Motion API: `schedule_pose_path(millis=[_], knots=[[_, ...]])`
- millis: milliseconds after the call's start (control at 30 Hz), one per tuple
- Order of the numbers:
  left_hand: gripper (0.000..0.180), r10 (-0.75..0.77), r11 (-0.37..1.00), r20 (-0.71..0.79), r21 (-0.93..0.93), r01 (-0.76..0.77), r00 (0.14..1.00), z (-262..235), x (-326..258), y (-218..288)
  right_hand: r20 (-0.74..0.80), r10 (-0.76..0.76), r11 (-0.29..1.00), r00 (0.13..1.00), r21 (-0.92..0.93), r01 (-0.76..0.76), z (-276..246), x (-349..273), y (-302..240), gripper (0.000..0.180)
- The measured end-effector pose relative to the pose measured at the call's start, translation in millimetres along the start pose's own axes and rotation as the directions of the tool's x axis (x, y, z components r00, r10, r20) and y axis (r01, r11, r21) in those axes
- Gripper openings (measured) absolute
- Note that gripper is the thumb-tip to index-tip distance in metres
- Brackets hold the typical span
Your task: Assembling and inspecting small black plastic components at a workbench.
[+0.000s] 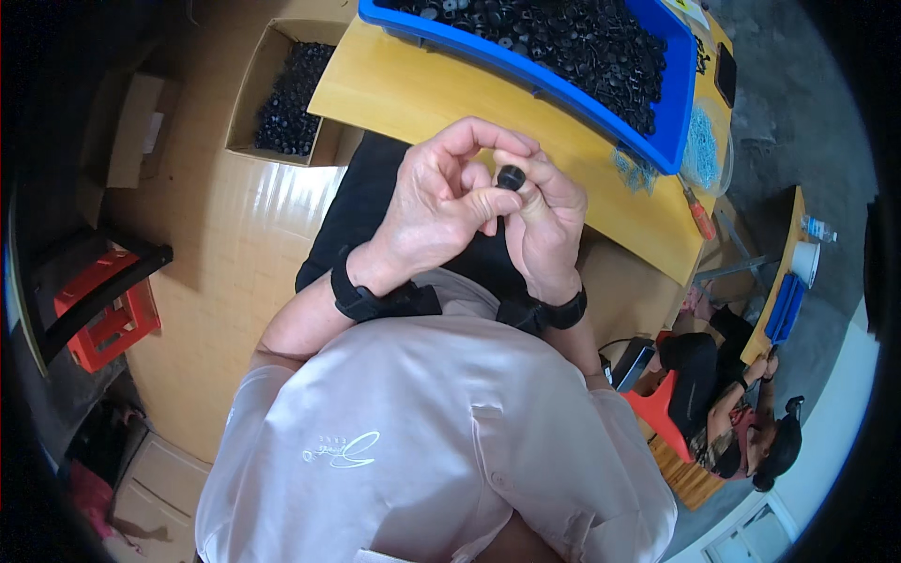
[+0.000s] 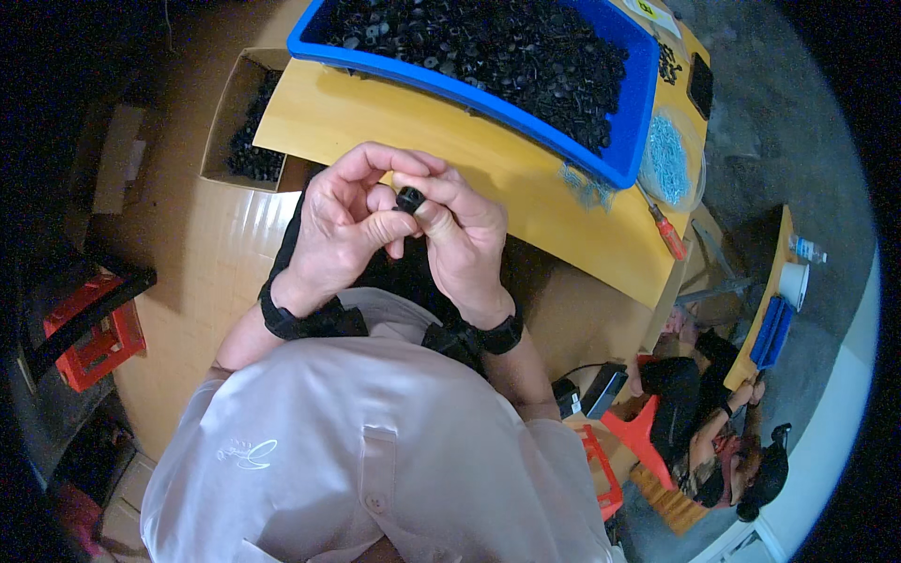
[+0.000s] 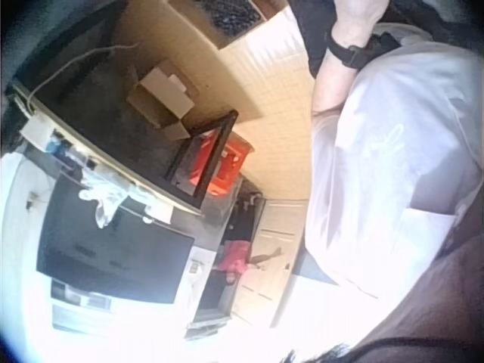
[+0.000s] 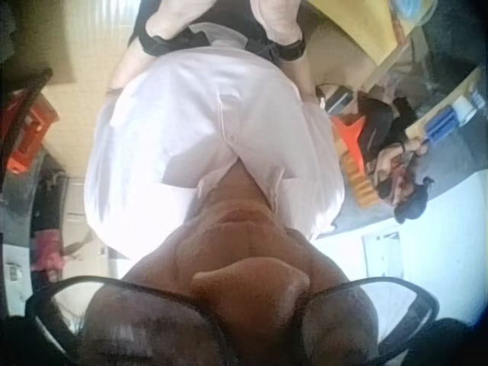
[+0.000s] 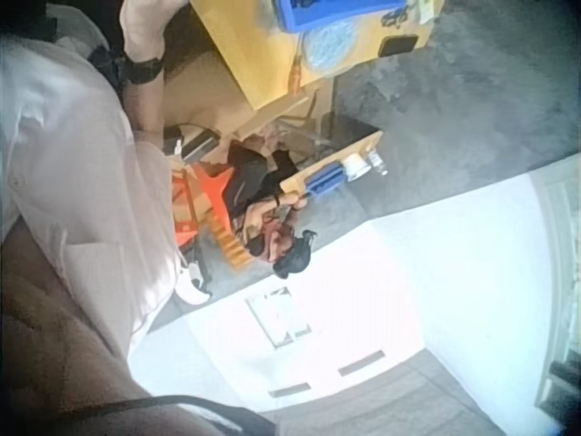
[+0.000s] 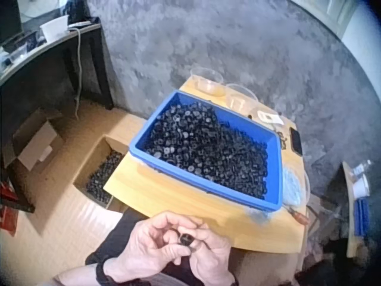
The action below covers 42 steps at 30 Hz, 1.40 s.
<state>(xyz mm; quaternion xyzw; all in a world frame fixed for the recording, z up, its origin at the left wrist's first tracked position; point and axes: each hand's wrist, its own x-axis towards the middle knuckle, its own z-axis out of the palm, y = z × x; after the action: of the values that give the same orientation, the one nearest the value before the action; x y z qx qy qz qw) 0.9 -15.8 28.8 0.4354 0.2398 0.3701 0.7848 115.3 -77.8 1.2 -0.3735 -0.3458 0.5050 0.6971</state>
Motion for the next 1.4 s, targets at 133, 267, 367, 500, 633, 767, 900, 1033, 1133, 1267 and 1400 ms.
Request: schedule_pose_path(millis=[133,267,367,500,633,767,900,1033,1133,1267,1400], knots=[[0.026,0.001,0.998,-0.057,0.061,0.003,0.998,-5,1,0,0.134,-0.031,0.999,0.99,0.037,0.027,3,7,0,0.034],[0.026,0.057,0.998,-0.087,-0.022,-0.059,0.995,-3,-1,-6,0.108,-0.019,0.995,0.994,-0.099,0.03,3,5,3,0.041],[0.026,0.075,0.997,-0.107,0.025,-0.072,0.991,-2,-1,-5,0.064,0.018,0.997,0.998,-0.074,-0.013,8,6,2,0.038],[0.026,0.078,0.997,-0.123,0.026,-0.075,0.989,0,-1,-4,0.074,0.005,0.993,0.997,-0.12,0.004,6,8,3,0.035],[0.024,0.109,0.992,-0.122,0.08,-0.1,0.987,1,1,-6,0.08,-0.019,0.995,0.997,-0.1,0.026,6,9,6,0.036],[0.022,0.117,0.992,-0.183,0.065,-0.106,0.976,7,2,-6,0.043,0.033,0.998,0.999,-0.05,-0.03,10,9,4,0.035],[0.022,0.096,0.991,-0.195,0.116,-0.074,0.976,2,5,-8,0.018,0.014,1.0,1.0,-0.028,-0.013,9,10,8,0.035],[0.023,0.076,0.994,-0.222,0.098,-0.055,0.972,2,7,-7,0.03,0.036,0.999,0.999,-0.005,-0.035,10,12,10,0.034],[0.025,0.134,0.979,-0.172,0.176,-0.104,0.976,-3,9,-11,0.009,0.056,0.998,0.998,0.034,-0.057,11,13,11,0.032],[0.023,0.065,0.991,-0.179,0.13,-0.042,0.982,-3,11,-10,-0.036,0.097,0.994,0.995,0.043,-0.095,14,14,7,0.032],[0.023,-0.023,1.0,-0.153,0.007,0.025,0.988,-4,14,-6,-0.04,0.111,0.993,0.993,0.045,-0.109,17,16,1,0.032]])
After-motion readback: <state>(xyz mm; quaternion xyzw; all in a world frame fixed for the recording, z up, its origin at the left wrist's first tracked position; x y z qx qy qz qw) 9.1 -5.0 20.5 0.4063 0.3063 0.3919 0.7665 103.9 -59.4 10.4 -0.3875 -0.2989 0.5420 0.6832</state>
